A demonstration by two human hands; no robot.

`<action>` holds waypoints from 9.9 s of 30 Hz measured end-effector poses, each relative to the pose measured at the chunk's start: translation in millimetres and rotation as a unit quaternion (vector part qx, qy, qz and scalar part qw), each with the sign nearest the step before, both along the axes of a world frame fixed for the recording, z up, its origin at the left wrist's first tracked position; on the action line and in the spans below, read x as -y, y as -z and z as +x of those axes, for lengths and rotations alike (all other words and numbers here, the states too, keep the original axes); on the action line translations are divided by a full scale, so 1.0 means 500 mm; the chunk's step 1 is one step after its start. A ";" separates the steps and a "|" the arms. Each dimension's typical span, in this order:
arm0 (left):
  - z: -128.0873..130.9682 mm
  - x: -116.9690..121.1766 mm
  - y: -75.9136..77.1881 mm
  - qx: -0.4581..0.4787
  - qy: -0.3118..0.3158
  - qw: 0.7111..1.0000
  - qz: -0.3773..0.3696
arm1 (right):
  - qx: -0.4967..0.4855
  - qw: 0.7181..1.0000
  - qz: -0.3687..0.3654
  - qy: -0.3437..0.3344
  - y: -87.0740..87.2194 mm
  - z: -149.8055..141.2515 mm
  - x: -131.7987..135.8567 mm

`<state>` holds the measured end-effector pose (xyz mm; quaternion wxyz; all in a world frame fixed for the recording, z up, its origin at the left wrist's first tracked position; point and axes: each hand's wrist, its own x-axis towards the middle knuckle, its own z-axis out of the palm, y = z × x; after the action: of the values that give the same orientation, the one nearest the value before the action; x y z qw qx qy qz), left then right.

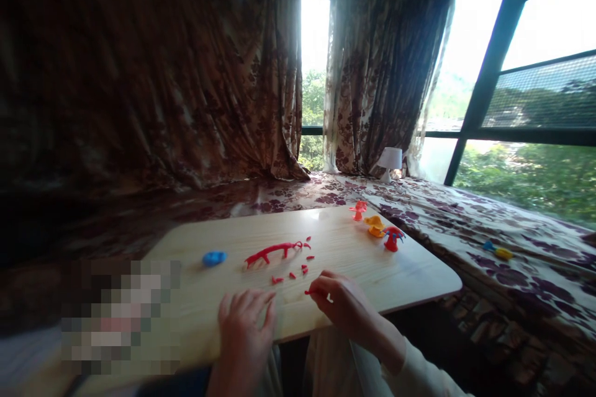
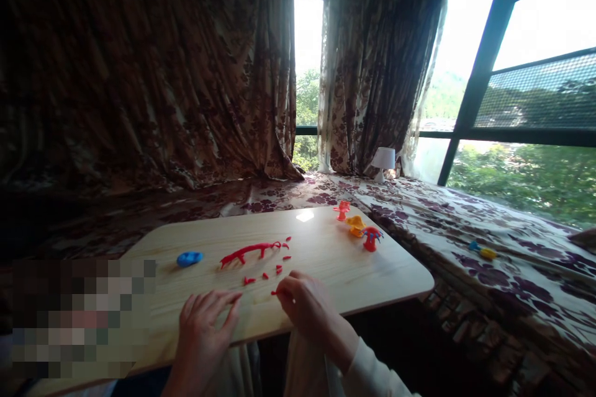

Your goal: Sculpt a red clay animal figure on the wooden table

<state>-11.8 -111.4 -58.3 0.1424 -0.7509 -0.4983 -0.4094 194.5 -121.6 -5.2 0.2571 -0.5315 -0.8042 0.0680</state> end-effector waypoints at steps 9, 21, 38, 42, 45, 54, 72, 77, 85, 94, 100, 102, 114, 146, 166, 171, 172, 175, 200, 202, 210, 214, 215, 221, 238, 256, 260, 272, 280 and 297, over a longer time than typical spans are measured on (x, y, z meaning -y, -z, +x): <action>0.068 0.021 -0.016 0.053 0.072 0.995 -0.053 | -0.080 0.996 0.020 -0.022 -0.007 -0.026 0.025; 0.069 0.032 -0.034 0.083 0.086 0.989 -0.092 | -0.200 0.977 0.033 -0.066 0.003 -0.035 0.029; 0.042 0.019 -0.023 0.168 0.105 0.971 -0.133 | -0.297 0.953 0.033 -0.041 0.020 0.000 0.010; 0.040 0.014 -0.020 0.173 0.102 0.972 -0.122 | -0.311 0.949 0.042 -0.034 0.022 0.006 0.003; 0.040 0.014 -0.018 0.174 0.102 0.972 -0.124 | -0.327 0.944 0.039 -0.033 0.030 0.011 -0.003; 0.038 0.013 -0.018 0.178 0.104 0.971 -0.119 | -0.365 0.931 -0.023 0.008 0.050 0.020 -0.015; 0.037 0.009 -0.020 0.172 0.100 0.974 -0.106 | -0.448 0.891 -0.075 -0.006 0.055 0.022 -0.023; 0.027 0.006 -0.019 0.171 0.091 0.976 -0.100 | -0.436 0.898 -0.059 -0.001 0.056 0.038 -0.028; 0.013 0.003 -0.016 0.159 0.081 0.980 -0.090 | -0.418 0.905 -0.077 -0.004 0.061 0.037 -0.029; -0.002 -0.001 -0.021 0.138 0.064 0.986 -0.065 | -0.413 0.908 -0.068 -0.006 0.049 0.036 -0.029; -0.008 -0.004 -0.021 0.124 0.052 0.990 -0.048 | -0.400 0.915 -0.051 -0.002 0.063 0.040 -0.040; -0.017 -0.008 -0.019 0.118 0.044 0.991 -0.041 | -0.380 0.924 -0.045 0.009 0.067 0.043 -0.042; -0.061 -0.021 0.006 0.070 -0.006 0.997 -0.024 | -0.120 0.992 0.033 0.012 0.059 0.054 -0.009; -0.045 -0.009 0.004 0.019 -0.046 0.998 -0.033 | 0.211 0.973 0.098 -0.015 0.140 0.041 0.080; -0.049 -0.006 0.004 0.010 -0.041 0.998 -0.036 | 0.154 0.985 -0.080 0.004 0.055 0.033 0.064; -0.044 0.000 0.001 0.008 -0.044 0.998 -0.033 | 0.122 0.989 -0.077 0.044 0.052 0.077 0.072; -0.044 0.000 0.001 0.008 -0.045 0.998 -0.032 | 0.113 0.990 -0.070 0.049 0.057 0.084 0.070; -0.045 -0.001 0.002 0.007 -0.045 0.998 -0.031 | 0.064 0.995 -0.052 0.048 0.077 0.096 0.057; -0.043 -0.002 0.003 0.009 -0.045 0.999 -0.027 | -0.062 0.996 -0.024 0.057 0.031 0.103 0.045; -0.043 -0.003 0.003 0.009 -0.044 0.999 -0.023 | -0.026 0.998 -0.029 0.057 0.027 0.089 0.046; -0.045 -0.001 0.005 0.008 -0.039 0.999 -0.030 | 0.001 1.000 -0.016 0.018 0.016 0.044 -0.025; -0.046 -0.001 0.004 0.001 -0.040 0.999 -0.036 | 0.025 1.000 -0.014 -0.002 0.016 0.042 -0.034; -0.046 -0.002 0.004 -0.002 -0.039 0.999 -0.036 | 0.030 0.999 -0.012 -0.005 0.016 0.043 -0.033; -0.048 -0.005 0.006 -0.010 -0.042 0.999 -0.027 | 0.055 0.998 -0.006 0.007 0.009 0.045 -0.019; -0.047 -0.003 0.005 -0.006 -0.046 0.998 -0.037 | 0.142 0.989 -0.007 0.046 0.015 0.030 0.011; -0.042 0.002 -0.001 -0.008 -0.045 0.998 -0.040 | 0.173 0.983 -0.025 0.062 0.019 0.024 0.033; -0.040 0.004 -0.002 -0.014 -0.053 0.998 -0.031 | 0.172 0.983 -0.023 0.067 0.021 0.026 0.034; -0.038 0.005 -0.004 -0.011 -0.054 0.998 -0.030 | 0.131 0.989 -0.022 0.066 0.021 0.032 0.036; -0.044 0.000 0.000 -0.015 -0.042 0.998 -0.033 | 0.084 0.994 -0.013 0.065 0.009 0.051 -0.004; -0.039 -0.002 0.011 0.025 -0.032 0.999 -0.033 | 0.032 0.998 -0.006 0.060 0.000 0.004 -0.125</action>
<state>-31.4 -110.5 -63.8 0.1183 -0.7284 -0.5390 -0.4061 196.5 -59.1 -5.2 0.2316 -0.5825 -0.7781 0.0405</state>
